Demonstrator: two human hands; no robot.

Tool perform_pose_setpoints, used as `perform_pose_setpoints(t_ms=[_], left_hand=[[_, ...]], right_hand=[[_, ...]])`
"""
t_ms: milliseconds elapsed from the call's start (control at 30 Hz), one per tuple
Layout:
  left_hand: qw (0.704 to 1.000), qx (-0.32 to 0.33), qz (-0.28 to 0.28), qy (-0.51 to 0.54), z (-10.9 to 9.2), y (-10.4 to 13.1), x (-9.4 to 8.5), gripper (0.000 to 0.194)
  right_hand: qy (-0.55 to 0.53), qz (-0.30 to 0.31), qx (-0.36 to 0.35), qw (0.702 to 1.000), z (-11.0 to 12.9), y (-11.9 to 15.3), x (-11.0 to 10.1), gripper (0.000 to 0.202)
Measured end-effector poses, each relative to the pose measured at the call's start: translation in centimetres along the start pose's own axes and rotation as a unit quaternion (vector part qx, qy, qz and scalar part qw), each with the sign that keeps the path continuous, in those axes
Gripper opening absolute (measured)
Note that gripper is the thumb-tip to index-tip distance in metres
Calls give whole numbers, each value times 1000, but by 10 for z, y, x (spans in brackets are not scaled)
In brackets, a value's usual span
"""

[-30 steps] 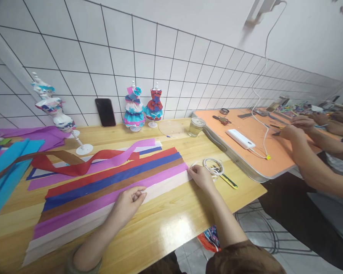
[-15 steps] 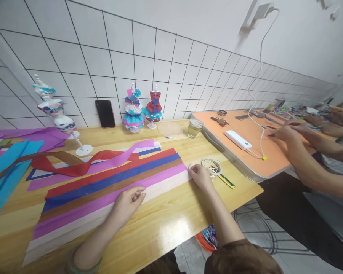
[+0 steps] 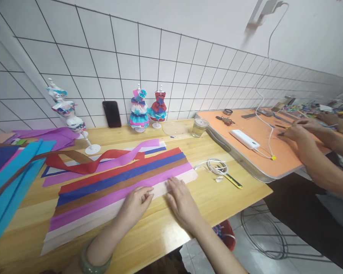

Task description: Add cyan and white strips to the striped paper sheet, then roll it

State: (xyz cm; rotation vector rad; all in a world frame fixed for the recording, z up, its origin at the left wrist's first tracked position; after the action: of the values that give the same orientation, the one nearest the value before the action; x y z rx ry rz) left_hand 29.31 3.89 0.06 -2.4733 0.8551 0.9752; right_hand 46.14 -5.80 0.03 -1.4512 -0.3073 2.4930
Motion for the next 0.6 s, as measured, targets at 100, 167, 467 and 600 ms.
perform_pose_setpoints(t_ms=[100,167,467,600], left_hand=[[994,46,14,-102,-12,7,-5,26],[985,67,20,-160,-22,14,-10,24],[941,73,-29,-330,-12,54,-21,49],[934,52,-41,-352,10,74,-21,65]], right_hand=[[56,75,-10,996,8,-2,7,47],[81,84,7,993,7,-4,7,48],[74,125,-68,987,21,-3,13,49],[80,123,-77,986,31,-4,20,51]])
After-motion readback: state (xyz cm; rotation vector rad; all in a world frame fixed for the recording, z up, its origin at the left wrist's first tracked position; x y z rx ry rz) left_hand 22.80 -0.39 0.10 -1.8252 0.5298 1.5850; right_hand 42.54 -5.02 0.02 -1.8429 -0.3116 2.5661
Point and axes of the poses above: each hand's wrist, its own y-axis away from the middle knuckle, its own x-axis out of the palm, z = x × y, the point moved 1 cm from there along -y, towards the middle knuckle, and after that the axes turned 7 degrees about -y, right-handed, at the moved point
